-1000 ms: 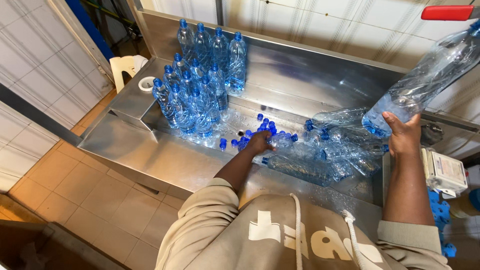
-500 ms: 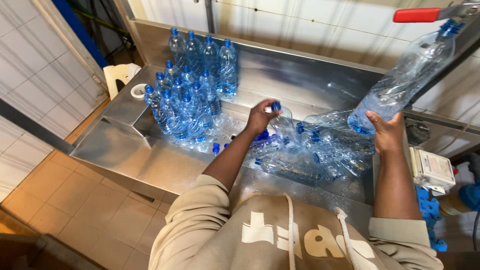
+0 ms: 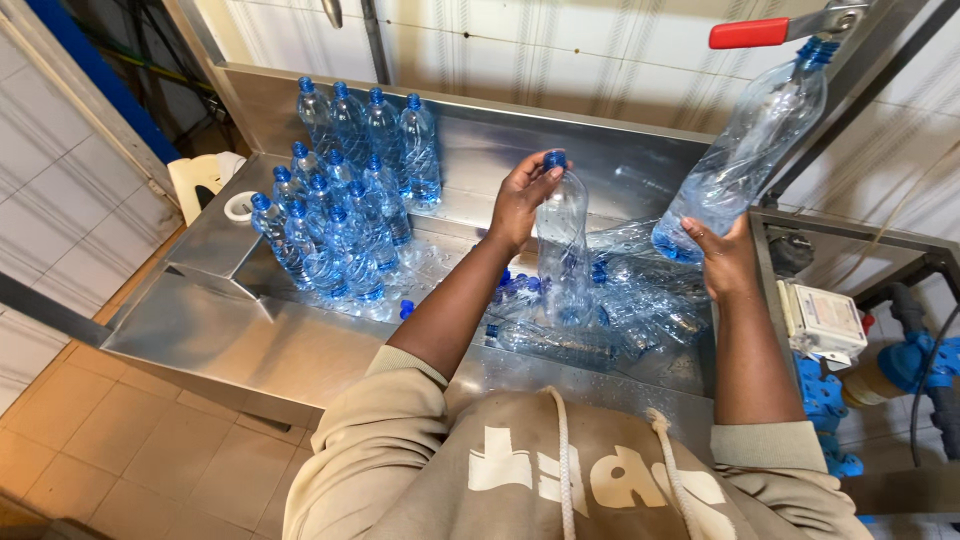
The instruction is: The person fills clear plastic water bottles with water from a dual-spout tap. They hold two bottles at a time under the running water, then place the filled bottles on a stainless steel counter among other filled bottles and blue caps.
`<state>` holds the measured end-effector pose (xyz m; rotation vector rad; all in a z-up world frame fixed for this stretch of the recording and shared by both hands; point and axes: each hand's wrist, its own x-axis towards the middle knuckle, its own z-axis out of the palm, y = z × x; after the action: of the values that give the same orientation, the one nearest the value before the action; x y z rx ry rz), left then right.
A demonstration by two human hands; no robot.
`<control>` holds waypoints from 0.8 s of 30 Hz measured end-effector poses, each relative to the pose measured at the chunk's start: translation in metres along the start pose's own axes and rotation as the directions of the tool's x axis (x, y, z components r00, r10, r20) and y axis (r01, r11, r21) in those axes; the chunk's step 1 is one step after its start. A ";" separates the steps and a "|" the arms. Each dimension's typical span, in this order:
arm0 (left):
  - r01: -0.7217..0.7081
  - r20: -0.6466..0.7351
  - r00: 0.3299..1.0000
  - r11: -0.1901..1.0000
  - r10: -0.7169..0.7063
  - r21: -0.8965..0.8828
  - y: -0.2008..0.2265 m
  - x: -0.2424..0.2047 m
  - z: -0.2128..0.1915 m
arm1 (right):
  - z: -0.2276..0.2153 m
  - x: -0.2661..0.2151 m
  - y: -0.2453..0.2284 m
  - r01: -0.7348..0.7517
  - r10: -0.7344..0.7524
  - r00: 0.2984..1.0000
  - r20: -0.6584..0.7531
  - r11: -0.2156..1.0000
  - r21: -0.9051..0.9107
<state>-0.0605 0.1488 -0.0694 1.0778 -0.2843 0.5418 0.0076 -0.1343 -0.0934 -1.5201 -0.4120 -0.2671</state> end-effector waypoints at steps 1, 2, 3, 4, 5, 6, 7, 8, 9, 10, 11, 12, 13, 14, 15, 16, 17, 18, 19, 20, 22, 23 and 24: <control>0.000 0.003 1.000 1.000 0.000 -0.002 -0.001 0.000 0.009 | -0.002 -0.001 0.002 0.001 -0.001 1.000 -0.003 1.000 -0.002; -0.005 0.003 1.000 0.998 0.005 -0.068 -0.003 0.000 0.018 | -0.004 -0.002 0.003 -0.013 0.013 1.000 0.017 1.000 -0.002; -0.011 0.001 1.000 0.991 0.011 -0.133 -0.004 0.001 0.026 | -0.005 -0.003 0.005 -0.027 0.027 0.999 0.039 1.000 -0.002; -0.011 0.003 1.000 0.991 0.012 -0.135 -0.005 0.004 0.034 | -0.009 -0.009 0.001 -0.025 0.025 0.999 0.037 1.000 -0.004; -0.023 0.010 1.000 0.980 0.025 -0.200 -0.005 0.009 0.042 | -0.011 -0.013 -0.002 -0.104 0.105 0.993 0.057 0.994 -0.027; -0.034 0.017 0.999 0.964 0.039 -0.264 -0.006 0.013 0.049 | -0.014 -0.018 -0.005 -0.182 0.185 0.980 0.075 0.982 -0.052; -0.034 0.019 0.999 0.964 0.041 -0.265 -0.007 0.015 0.059 | -0.013 -0.018 -0.001 -0.179 0.183 0.980 0.074 0.982 -0.052; -0.045 0.029 0.998 0.953 0.056 -0.300 -0.008 0.017 0.068 | -0.013 -0.017 0.003 -0.172 0.167 0.976 0.142 0.985 0.029; -0.051 0.044 0.997 0.941 0.070 -0.335 -0.009 0.018 0.079 | -0.013 -0.018 0.007 -0.170 0.145 0.968 0.204 0.979 0.111; -0.048 0.049 0.996 0.941 0.069 -0.336 -0.007 0.020 0.087 | -0.014 -0.016 0.015 -0.168 0.143 0.970 0.198 0.979 0.112; -0.064 0.073 0.993 0.932 0.096 -0.357 -0.005 0.022 0.096 | -0.017 -0.014 0.022 -0.184 0.147 0.959 0.243 0.973 0.137; -0.080 0.095 0.988 0.923 0.124 -0.377 -0.003 0.024 0.106 | -0.020 -0.012 0.030 -0.202 0.149 0.946 0.288 0.966 0.160; -0.074 0.102 0.987 0.922 0.121 -0.379 -0.003 0.025 0.114 | -0.025 -0.014 0.035 -0.200 0.150 0.948 0.281 0.966 0.161; -0.097 0.092 0.986 0.922 0.141 -0.376 -0.003 0.027 0.123 | -0.031 -0.016 0.039 -0.214 0.155 0.938 0.309 0.962 0.169; -0.124 0.080 0.983 0.920 0.165 -0.372 -0.002 0.029 0.130 | -0.036 -0.017 0.043 -0.226 0.156 0.928 0.340 0.958 0.176; -0.122 0.084 0.983 0.920 0.165 -0.373 -0.003 0.031 0.139 | -0.039 -0.017 0.044 -0.223 0.154 0.929 0.336 0.959 0.177; -0.146 0.065 0.981 0.922 0.180 -0.359 -0.003 0.032 0.147 | -0.041 -0.017 0.045 -0.244 0.158 0.909 0.387 0.952 0.185; -0.169 0.045 0.980 0.923 0.196 -0.345 -0.002 0.034 0.155 | -0.044 -0.017 0.046 -0.265 0.160 0.886 0.436 0.945 0.191; -0.169 0.047 0.979 0.923 0.197 -0.346 -0.005 0.033 0.163 | -0.041 -0.021 0.039 -0.262 0.158 0.887 0.435 0.946 0.192; -0.180 0.040 0.978 0.927 0.205 -0.328 -0.008 0.032 0.170 | -0.038 -0.025 0.031 -0.256 0.081 0.868 0.489 0.918 0.303; -0.196 0.036 0.976 0.931 0.217 -0.309 -0.011 0.029 0.182 | -0.037 -0.027 0.030 -0.252 -0.007 0.846 0.533 0.876 0.411; -0.161 0.048 0.983 0.957 0.177 -0.240 -0.012 0.026 0.186 | -0.039 -0.026 0.037 -0.302 -0.017 0.849 0.529 0.806 0.510; -0.125 0.058 0.989 0.978 0.136 -0.169 -0.014 0.024 0.190 | -0.041 -0.024 0.043 -0.347 -0.026 0.852 0.524 0.721 0.600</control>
<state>-0.0255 -0.0189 0.0182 0.9224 -0.4553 0.5886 0.0078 -0.1754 -0.1426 -0.8529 -0.6910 0.4204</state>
